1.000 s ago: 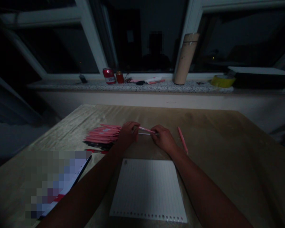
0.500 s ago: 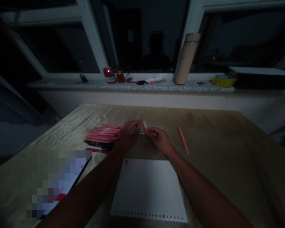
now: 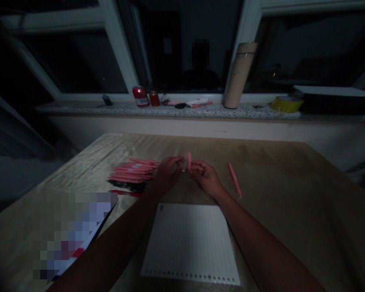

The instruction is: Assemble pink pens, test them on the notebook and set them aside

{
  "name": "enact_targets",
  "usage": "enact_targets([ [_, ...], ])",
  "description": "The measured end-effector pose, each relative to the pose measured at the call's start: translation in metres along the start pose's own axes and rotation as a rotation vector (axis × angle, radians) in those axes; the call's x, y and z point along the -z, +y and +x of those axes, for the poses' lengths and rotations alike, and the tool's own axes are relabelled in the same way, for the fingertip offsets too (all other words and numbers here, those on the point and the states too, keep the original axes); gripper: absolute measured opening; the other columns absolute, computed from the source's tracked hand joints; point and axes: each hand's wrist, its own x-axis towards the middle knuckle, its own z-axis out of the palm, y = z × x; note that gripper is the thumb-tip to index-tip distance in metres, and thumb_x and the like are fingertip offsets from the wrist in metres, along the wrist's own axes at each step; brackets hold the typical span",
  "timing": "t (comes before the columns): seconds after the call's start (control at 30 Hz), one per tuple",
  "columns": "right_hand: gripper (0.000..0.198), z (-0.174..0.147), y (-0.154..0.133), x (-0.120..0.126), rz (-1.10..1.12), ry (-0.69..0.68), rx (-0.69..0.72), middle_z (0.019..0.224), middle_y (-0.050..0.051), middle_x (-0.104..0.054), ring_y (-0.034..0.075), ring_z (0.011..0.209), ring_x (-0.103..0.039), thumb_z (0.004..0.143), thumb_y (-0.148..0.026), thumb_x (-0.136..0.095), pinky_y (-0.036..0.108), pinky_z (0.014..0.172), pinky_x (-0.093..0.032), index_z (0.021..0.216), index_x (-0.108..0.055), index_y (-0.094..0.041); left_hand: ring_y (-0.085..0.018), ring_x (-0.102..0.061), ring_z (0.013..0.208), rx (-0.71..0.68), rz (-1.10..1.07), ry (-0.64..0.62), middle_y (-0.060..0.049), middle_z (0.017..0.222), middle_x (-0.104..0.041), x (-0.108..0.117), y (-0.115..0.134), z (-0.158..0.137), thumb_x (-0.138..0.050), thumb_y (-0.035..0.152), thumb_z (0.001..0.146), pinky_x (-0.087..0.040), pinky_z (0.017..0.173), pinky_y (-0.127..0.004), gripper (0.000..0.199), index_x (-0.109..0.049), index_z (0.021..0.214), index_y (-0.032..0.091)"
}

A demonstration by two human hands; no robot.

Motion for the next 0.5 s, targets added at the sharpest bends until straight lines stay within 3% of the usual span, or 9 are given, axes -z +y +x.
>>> enact_targets([
  [0.3,0.027,0.0012,0.0059,0.0019,-0.143,0.023,0.077,0.081,0.004,-0.065,0.014,0.072,-0.061,0.069,-0.031,-0.064,0.028,0.069,-0.048,0.092,-0.056,-0.019,-0.017,-0.06,0.087,0.049,0.013,-0.048,-0.007,0.095,-0.067,-0.0024,-0.0007,-0.002,-0.043,0.034,0.088,-0.043,0.083,-0.033,0.028,-0.059,0.103,0.016],
  [0.5,0.019,-0.003,0.0102,-0.0001,-0.507,0.022,0.176,0.079,0.003,-0.065,0.014,0.069,-0.06,0.075,-0.024,-0.057,0.026,0.064,-0.045,0.092,-0.058,-0.018,-0.017,-0.06,0.089,0.129,0.06,-0.025,-0.006,0.095,-0.068,-0.0022,-0.0063,-0.0032,-0.043,0.031,0.088,-0.043,0.083,-0.033,0.027,-0.06,0.103,0.016],
])
